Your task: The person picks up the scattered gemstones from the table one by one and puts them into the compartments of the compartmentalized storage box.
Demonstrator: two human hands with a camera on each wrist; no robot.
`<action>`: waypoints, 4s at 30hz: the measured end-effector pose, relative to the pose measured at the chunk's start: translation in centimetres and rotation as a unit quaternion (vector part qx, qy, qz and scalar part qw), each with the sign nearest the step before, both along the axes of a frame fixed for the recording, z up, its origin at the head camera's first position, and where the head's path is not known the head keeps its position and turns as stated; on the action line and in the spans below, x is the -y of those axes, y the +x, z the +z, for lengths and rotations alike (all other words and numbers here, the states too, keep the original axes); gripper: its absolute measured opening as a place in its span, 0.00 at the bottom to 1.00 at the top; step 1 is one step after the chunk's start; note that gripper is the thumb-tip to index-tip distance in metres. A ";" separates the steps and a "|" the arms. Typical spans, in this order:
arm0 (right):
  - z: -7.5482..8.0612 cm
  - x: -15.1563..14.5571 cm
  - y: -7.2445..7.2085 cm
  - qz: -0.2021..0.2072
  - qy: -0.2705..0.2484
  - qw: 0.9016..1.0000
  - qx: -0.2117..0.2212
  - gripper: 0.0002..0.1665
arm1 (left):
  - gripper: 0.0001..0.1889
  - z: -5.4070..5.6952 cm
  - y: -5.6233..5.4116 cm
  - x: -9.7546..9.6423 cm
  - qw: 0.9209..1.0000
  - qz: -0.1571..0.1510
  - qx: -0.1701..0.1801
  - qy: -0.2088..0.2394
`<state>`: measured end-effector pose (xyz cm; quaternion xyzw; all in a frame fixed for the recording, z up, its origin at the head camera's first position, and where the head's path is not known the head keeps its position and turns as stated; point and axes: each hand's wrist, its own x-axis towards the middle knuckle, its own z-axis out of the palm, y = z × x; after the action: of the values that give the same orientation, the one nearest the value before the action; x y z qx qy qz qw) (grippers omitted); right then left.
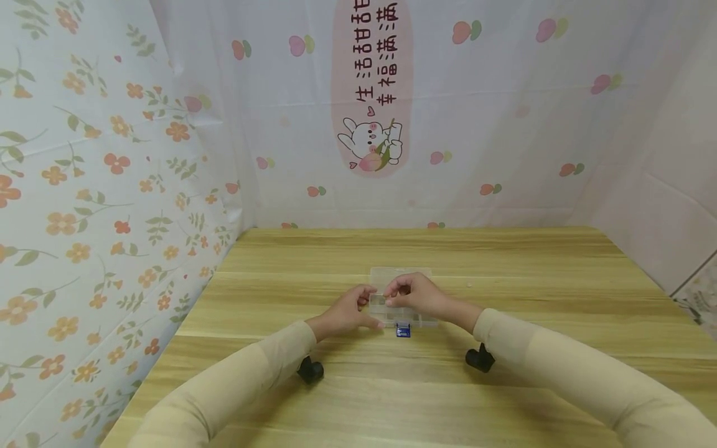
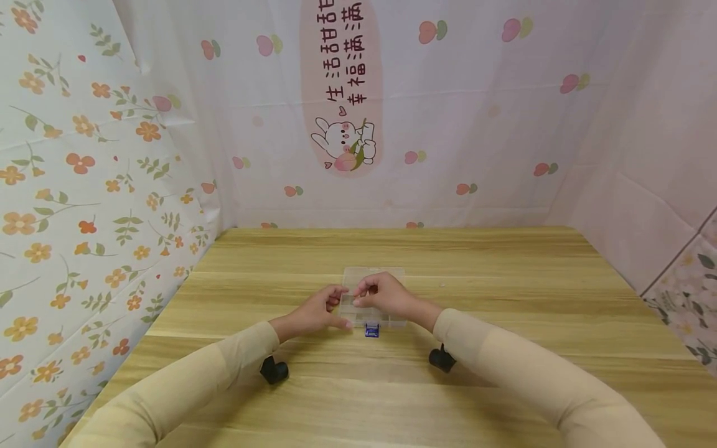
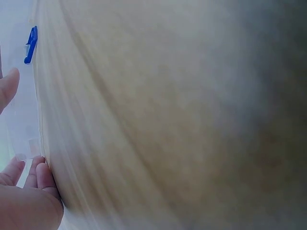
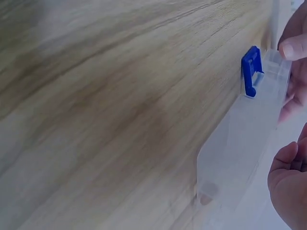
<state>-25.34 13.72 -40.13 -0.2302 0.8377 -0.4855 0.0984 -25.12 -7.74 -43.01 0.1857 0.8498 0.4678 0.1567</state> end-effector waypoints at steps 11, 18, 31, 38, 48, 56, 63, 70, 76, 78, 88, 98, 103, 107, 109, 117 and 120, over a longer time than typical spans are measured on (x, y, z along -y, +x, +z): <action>-0.2 1.1 -0.2 0.019 0.015 0.999 -0.025 0.09 | 0.41 0.0 0.0 0.1 1.000 -0.005 0.002 -0.001; -0.1 1.6 0.0 0.030 0.032 0.999 -0.030 0.07 | 0.41 0.1 0.0 0.1 1.000 -0.007 0.002 0.007; -0.3 2.1 -0.2 0.039 0.073 0.996 -0.041 0.08 | 0.37 -0.1 -0.1 0.2 1.000 -0.019 -0.003 0.020; -0.3 2.3 -0.2 0.045 0.087 0.994 -0.053 0.06 | 0.37 0.0 0.1 0.1 1.000 -0.014 -0.005 0.016; -0.4 2.3 -0.1 0.049 0.108 0.991 -0.060 0.05 | 0.41 0.0 0.1 0.1 1.000 -0.005 -0.002 0.011; -0.4 2.3 0.0 0.046 0.109 0.991 -0.054 0.05 | 0.39 0.1 0.2 0.1 1.000 -0.012 -0.009 0.016; -0.5 2.3 -0.1 0.041 0.109 0.991 -0.057 0.05 | 0.39 -0.1 0.1 0.0 1.000 -0.010 -0.010 0.016; -0.3 2.1 -0.1 0.038 0.105 0.992 -0.064 0.06 | 0.39 0.0 0.2 0.0 1.000 -0.008 -0.002 0.012; -0.1 1.1 -0.2 0.023 0.100 0.992 -0.075 0.06 | 0.39 0.1 0.2 0.0 1.000 -0.004 0.003 0.009; -0.1 0.7 -0.2 0.015 0.096 0.993 -0.072 0.06 | 0.39 0.2 0.2 -0.1 1.000 -0.003 0.003 0.007; -0.3 -1.9 0.0 -0.021 0.057 0.996 -0.061 0.07 | 0.39 0.1 0.1 -0.3 1.000 0.002 -0.007 0.002; 0.1 -4.9 0.6 -0.069 0.039 0.996 -0.037 0.07 | 0.40 0.0 0.1 -0.3 1.000 0.003 -0.013 -0.015; 0.5 -6.6 1.0 -0.083 0.036 0.995 -0.032 0.09 | 0.40 0.2 0.3 -0.3 1.000 0.001 -0.012 -0.016; 0.5 -8.2 1.1 -0.098 0.039 0.994 -0.037 0.10 | 0.40 0.3 0.3 -0.2 1.000 0.001 -0.012 -0.013; 0.4 -9.0 1.1 -0.104 0.037 0.993 -0.038 0.10 | 0.40 0.2 0.3 -0.2 1.000 0.000 -0.011 -0.011; 0.6 -11.7 2.3 -0.113 0.009 0.993 -0.019 0.16 | 0.40 0.1 0.2 -0.2 1.000 -0.003 -0.014 -0.007; 0.4 -12.5 2.5 -0.117 0.005 0.993 -0.018 0.17 | 0.40 0.1 0.2 -0.2 1.000 -0.001 -0.010 -0.009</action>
<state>-22.84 26.25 -39.72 -0.1386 0.8629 -0.4853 0.0272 -24.94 -7.50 -42.92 0.1895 0.8552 0.4585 0.1500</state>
